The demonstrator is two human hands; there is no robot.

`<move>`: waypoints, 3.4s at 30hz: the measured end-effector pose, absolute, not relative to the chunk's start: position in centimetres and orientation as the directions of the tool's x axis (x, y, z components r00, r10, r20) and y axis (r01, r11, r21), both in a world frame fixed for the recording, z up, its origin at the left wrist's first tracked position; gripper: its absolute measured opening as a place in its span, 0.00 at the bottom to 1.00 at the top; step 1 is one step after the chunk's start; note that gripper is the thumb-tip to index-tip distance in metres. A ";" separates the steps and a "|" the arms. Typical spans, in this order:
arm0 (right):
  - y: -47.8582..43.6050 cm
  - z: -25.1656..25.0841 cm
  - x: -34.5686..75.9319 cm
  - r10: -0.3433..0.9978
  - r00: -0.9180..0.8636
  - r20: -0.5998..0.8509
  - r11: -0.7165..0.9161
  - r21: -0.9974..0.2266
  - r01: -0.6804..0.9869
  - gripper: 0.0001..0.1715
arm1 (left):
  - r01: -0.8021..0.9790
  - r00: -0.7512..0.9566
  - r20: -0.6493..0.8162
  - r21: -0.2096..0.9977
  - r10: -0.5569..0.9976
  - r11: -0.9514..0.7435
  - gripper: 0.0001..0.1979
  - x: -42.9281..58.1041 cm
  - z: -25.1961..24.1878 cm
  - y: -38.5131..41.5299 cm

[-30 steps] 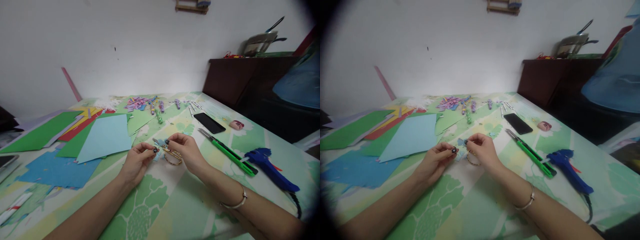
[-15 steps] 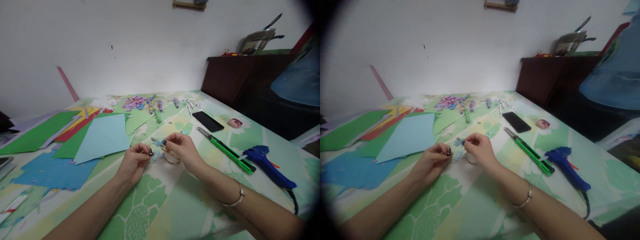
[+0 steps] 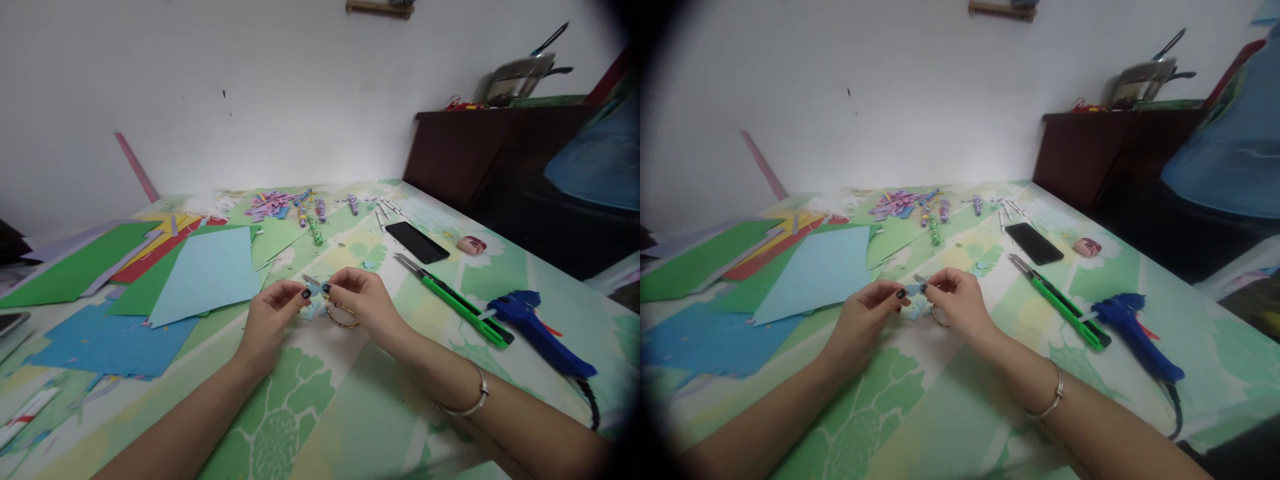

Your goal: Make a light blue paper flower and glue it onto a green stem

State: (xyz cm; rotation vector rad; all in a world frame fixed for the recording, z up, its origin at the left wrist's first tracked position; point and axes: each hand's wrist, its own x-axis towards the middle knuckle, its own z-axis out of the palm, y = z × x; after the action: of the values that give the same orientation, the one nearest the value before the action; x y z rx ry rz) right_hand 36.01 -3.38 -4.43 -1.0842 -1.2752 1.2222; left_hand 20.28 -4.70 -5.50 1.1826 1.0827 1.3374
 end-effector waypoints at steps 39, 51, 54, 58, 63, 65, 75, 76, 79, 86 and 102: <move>-3.7 -4.9 35.9 0.963 -0.218 0.161 0.181 -0.980 0.076 0.01 | 0.253 0.046 0.272 0.928 0.961 -0.275 0.08 20.4 -5.1 -4.9; -3.5 -5.3 36.0 0.975 -0.199 0.102 0.124 -0.987 0.103 0.02 | 0.076 -0.135 0.065 0.996 0.989 -0.055 0.11 19.9 -5.3 -4.4; -3.5 -5.0 35.9 0.982 -0.168 0.088 0.107 -0.989 0.106 0.02 | 0.019 -0.177 0.040 0.999 0.983 -0.038 0.12 19.6 -5.5 -4.2; -3.5 -4.6 35.9 0.990 -0.117 0.078 0.086 -0.994 0.068 0.01 | -0.052 -0.122 0.008 0.999 0.993 -0.015 0.13 19.5 -5.7 -4.0; -3.5 -4.4 35.9 0.985 -0.147 0.090 0.096 -0.995 0.030 0.02 | -0.054 0.124 -0.027 0.998 0.992 0.034 0.13 20.0 -5.7 -4.3; -3.6 -4.4 35.9 0.983 -0.164 0.082 0.089 -0.995 0.035 0.02 | -0.030 0.139 -0.034 0.999 0.990 0.039 0.10 20.1 -5.6 -4.5; -3.5 -4.2 36.1 0.985 -0.146 0.093 0.094 -0.996 -0.001 0.02 | 0.093 0.003 -0.052 0.994 0.999 0.051 0.07 20.1 -5.2 -4.5; -3.4 -4.2 36.2 0.985 -0.140 0.103 0.103 -0.995 -0.009 0.02 | 0.102 -0.015 -0.043 0.994 0.999 0.044 0.07 19.9 -5.1 -4.4; -3.2 -4.0 36.6 0.989 -0.098 0.109 0.106 -0.994 -0.042 0.04 | 0.090 -0.124 0.032 0.996 0.992 -0.021 0.09 18.9 -4.9 -3.7; -2.8 -3.7 37.1 0.991 -0.012 0.132 0.131 -0.990 -0.053 0.05 | -0.216 -0.519 0.183 0.917 0.835 -0.336 0.08 15.0 -2.9 -1.8; -5.3 -3.7 36.3 0.648 -0.261 0.716 0.749 -0.536 0.389 0.07 | 0.363 0.142 0.452 0.804 0.880 -0.472 0.10 19.2 -4.0 -5.2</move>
State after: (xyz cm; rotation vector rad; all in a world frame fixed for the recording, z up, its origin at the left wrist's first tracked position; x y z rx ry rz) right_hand 36.32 -5.34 -3.69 -0.7967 -1.8876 0.3051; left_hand 19.24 -5.20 -4.03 1.9091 1.1861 1.3107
